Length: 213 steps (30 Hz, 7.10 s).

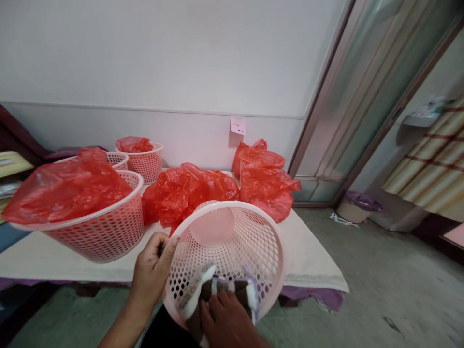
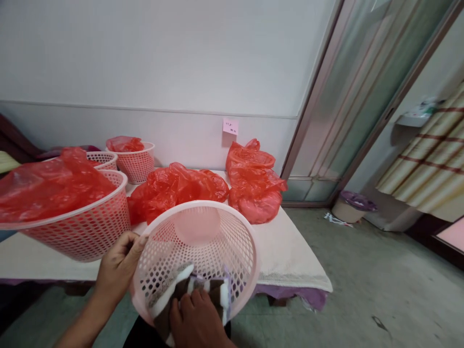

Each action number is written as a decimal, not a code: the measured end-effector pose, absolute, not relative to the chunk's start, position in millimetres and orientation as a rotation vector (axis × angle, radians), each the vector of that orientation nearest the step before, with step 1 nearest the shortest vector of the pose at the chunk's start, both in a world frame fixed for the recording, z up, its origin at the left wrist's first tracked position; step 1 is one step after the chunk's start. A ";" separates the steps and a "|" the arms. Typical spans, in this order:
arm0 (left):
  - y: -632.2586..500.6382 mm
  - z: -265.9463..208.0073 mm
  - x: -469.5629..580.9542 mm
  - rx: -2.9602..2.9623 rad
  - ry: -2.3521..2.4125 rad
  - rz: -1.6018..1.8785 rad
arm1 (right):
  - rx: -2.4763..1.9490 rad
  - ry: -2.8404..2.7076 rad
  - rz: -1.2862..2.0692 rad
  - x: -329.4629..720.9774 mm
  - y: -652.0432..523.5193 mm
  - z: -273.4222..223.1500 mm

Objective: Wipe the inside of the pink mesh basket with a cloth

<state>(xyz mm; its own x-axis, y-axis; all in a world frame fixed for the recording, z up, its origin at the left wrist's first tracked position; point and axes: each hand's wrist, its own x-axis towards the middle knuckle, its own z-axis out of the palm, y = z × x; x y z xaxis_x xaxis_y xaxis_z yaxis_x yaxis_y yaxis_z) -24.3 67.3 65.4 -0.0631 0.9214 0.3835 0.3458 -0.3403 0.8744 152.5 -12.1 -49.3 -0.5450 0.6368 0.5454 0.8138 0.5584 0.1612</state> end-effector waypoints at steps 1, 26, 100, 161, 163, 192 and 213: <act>63.9 63.5 -23.5 1.670 1.365 1.411 | -1.165 -2.366 -0.515 150.8 -11.3 -43.4; 26.2 37.3 -30.9 1.736 1.268 1.445 | -1.966 -2.385 0.131 174.1 86.7 -19.4; 71.3 83.9 -21.7 1.982 1.280 1.388 | -1.249 -2.346 -0.443 138.1 -24.7 -55.9; 75.5 104.4 -65.2 1.565 1.350 1.399 | -1.102 -2.851 -0.143 137.6 -1.0 39.3; 80.5 105.7 -65.3 1.569 1.325 1.400 | -1.153 -2.858 -0.142 141.5 -4.6 36.8; 55.9 66.0 -52.5 1.998 1.334 1.481 | -1.572 -2.759 -0.035 143.9 25.1 8.3; 56.1 77.0 -33.5 2.281 1.129 1.406 | -1.993 -2.340 0.214 160.6 127.5 -17.3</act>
<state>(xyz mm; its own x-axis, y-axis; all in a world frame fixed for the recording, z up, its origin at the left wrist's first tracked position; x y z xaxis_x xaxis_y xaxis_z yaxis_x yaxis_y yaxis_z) -33.5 56.1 77.0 0.2413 0.7133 0.6580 0.4887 -0.6751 0.5526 160.6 127.5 -17.3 -0.1623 0.9858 -0.0439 0.9774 0.1545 -0.1446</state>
